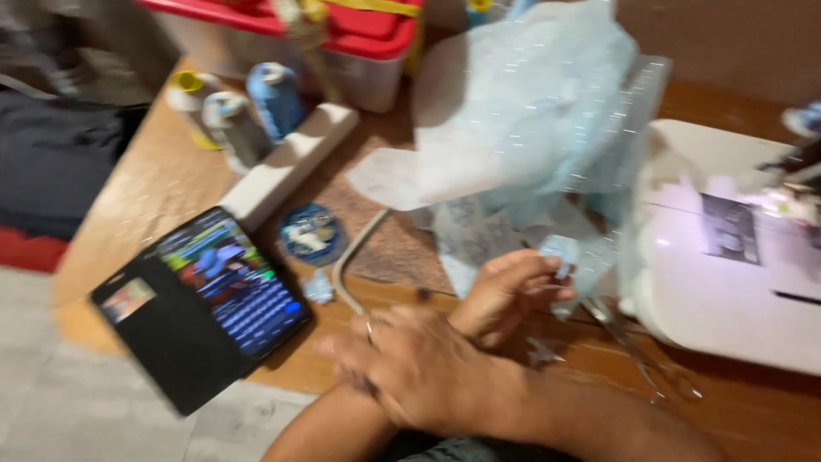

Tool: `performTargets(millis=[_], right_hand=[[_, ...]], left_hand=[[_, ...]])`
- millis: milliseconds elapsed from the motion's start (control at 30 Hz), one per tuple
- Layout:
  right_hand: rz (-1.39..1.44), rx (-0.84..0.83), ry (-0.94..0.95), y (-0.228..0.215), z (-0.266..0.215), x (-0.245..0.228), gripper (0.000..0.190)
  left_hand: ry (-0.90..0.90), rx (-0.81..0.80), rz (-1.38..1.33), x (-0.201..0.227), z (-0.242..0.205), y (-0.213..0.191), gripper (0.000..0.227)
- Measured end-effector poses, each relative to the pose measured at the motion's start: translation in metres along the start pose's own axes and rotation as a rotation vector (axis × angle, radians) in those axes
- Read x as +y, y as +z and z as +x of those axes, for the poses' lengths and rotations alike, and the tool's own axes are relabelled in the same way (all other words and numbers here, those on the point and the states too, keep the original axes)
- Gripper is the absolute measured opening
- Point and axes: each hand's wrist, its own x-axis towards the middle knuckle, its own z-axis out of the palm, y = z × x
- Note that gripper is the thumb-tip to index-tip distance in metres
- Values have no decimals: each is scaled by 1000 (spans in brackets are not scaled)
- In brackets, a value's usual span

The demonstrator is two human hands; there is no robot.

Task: The person uses scissors to cut butterfly shapes from a piece of light blue patterned fabric. They hold the fabric with one hand and carefully trim around the printed outlines with the other, working at a wooden table next to a sewing machine.

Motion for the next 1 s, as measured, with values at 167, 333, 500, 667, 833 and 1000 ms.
performTargets(millis=[167, 333, 500, 667, 833, 1000], right_hand=[[184, 317, 364, -77, -92, -2, 36], [126, 1048, 878, -76, -182, 33, 14], [421, 988, 1045, -76, -215, 42, 26], [492, 905, 988, -79, -220, 44, 21], [404, 804, 1025, -79, -219, 45, 15], [584, 852, 943, -57, -219, 50, 18]], left_hand=[[-86, 178, 212, 0, -8, 19, 12], [-9, 137, 302, -10, -16, 48, 17], [-64, 92, 605, -17, -16, 63, 12], [-121, 49, 593, -28, -5, 61, 8], [-169, 76, 620, -27, 0, 52, 7], [-140, 79, 633, -21, 1, 45, 8]])
